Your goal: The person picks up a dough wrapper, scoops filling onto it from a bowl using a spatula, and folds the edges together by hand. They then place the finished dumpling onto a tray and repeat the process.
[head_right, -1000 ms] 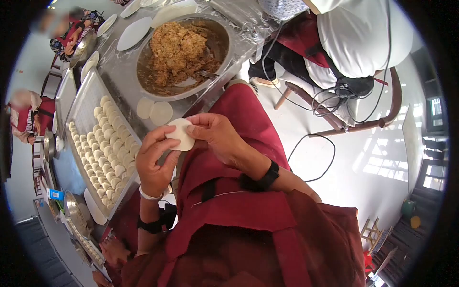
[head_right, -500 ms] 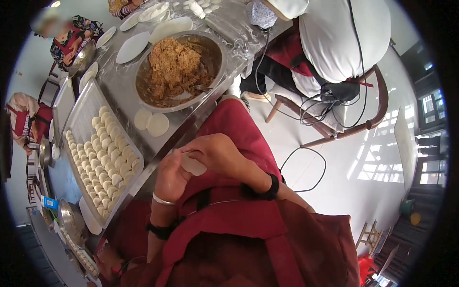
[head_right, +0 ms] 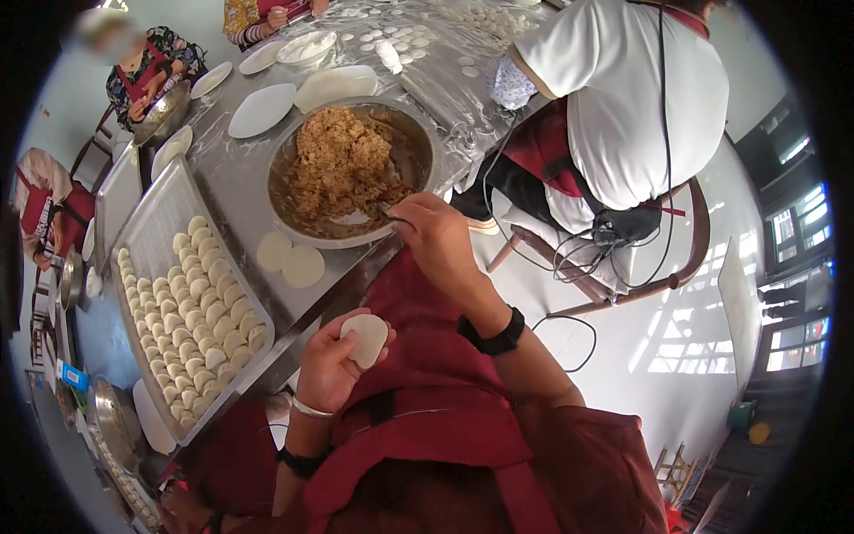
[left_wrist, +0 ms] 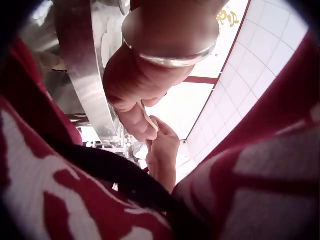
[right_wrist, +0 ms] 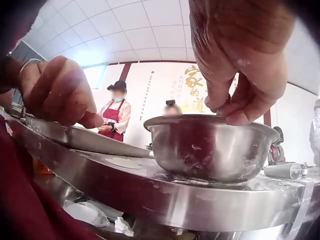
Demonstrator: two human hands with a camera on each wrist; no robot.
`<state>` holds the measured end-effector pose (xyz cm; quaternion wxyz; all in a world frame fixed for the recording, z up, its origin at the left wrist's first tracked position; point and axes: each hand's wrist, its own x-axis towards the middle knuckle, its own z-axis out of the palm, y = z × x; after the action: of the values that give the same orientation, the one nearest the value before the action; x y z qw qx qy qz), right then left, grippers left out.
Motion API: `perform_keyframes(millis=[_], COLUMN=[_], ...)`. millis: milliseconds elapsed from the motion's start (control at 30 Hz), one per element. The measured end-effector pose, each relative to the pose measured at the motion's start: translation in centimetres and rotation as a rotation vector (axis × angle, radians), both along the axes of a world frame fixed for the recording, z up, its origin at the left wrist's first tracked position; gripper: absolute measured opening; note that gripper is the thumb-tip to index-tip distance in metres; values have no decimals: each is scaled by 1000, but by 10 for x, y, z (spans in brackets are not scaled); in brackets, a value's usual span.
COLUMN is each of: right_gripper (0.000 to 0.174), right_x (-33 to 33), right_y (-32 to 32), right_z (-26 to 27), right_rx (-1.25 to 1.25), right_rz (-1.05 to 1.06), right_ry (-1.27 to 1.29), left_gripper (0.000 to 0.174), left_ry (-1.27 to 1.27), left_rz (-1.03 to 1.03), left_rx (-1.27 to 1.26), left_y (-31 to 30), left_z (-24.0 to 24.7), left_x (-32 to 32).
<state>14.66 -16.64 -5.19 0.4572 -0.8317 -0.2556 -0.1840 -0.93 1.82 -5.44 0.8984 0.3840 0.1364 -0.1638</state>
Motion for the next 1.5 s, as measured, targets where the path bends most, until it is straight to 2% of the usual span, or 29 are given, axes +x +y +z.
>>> perform_keyframes(millis=[133,233,333,433,533,633,833,1500], right_gripper=[14,14,14,16,17,20,28,30], right_x=[15,31,41,46,49,46,49,56], right_y=[8,15,19,16,14,11,12,15], right_z=[12,11,12,18,14,12,0,-12], right_rx=[-23,86,49,-139,-224,-237,-286,-147], right_rz=[6,97,168,217,282,267,287,195], right_ry=[-8,58,109,13,-121,-45,-114,-334], left_gripper=[36,36,36,35,34,34,33,34], left_ry=[61,66,62,51,45,48,47,1], left_rz=[-9,-9,-6,-3,-3,0,17,6], left_rx=[-18,-35,-41,-40,-45,-52,-54,-22], left_y=[2,1,0,1,3,2,2,-2], left_z=[-5,-9,-10,-13,-15,-16,-14,-14], left_x=[0,3,4,4,5,3,2,-2])
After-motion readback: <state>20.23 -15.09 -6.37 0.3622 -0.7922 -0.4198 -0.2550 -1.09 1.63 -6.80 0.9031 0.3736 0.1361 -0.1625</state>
